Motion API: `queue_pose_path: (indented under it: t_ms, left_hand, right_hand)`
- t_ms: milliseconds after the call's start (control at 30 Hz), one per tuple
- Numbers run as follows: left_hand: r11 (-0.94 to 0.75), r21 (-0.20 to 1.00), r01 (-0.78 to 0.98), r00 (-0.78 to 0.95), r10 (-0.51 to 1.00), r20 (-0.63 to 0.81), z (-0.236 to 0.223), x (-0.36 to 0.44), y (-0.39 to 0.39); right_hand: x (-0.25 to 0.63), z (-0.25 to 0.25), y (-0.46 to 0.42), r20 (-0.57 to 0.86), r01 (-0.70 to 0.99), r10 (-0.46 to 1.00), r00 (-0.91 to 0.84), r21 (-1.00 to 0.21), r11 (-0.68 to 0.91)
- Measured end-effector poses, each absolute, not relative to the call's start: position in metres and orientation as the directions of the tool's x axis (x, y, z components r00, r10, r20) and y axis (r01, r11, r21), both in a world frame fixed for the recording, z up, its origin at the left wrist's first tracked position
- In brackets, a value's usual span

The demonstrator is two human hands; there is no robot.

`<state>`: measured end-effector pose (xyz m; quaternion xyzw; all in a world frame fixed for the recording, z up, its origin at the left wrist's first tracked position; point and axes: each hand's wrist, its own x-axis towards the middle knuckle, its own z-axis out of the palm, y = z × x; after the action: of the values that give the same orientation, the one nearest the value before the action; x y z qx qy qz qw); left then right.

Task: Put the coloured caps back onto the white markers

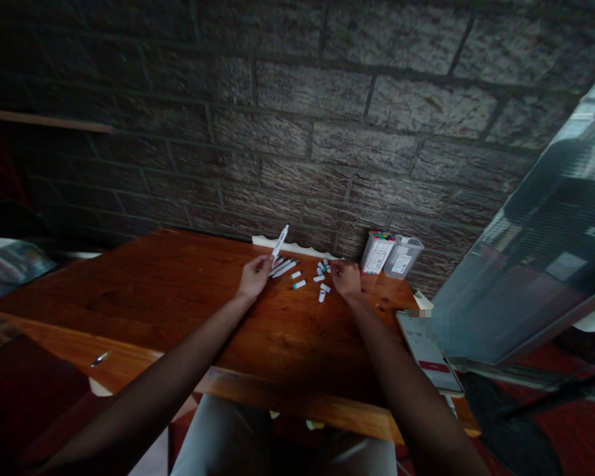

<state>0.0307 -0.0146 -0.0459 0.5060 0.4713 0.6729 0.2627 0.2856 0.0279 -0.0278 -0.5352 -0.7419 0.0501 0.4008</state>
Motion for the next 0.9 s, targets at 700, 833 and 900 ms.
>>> queue_pose_path:
  t_ms: [700, 833, 900]
  left_hand:
    - [-0.330, 0.924, -0.193, -0.495, 0.846, 0.198, -0.032, 0.031, -0.023]
    - [-0.321, 0.914, -0.248, -0.404, 0.892, 0.204, -0.027, 0.034, -0.027]
    - [-0.316, 0.921, -0.227, -0.328, 0.915, 0.233, -0.027, 0.037, -0.028]
  right_hand:
    - [0.216, -0.012, 0.040, 0.395, 0.555, 0.620, -0.678, -0.277, 0.784]
    - [0.254, -0.015, 0.029, 0.540, 0.462, 0.778, -0.321, -0.628, 0.626]
    - [0.276, -0.017, 0.019, 0.515, 0.250, 0.849, -0.121, -0.812, 0.528]
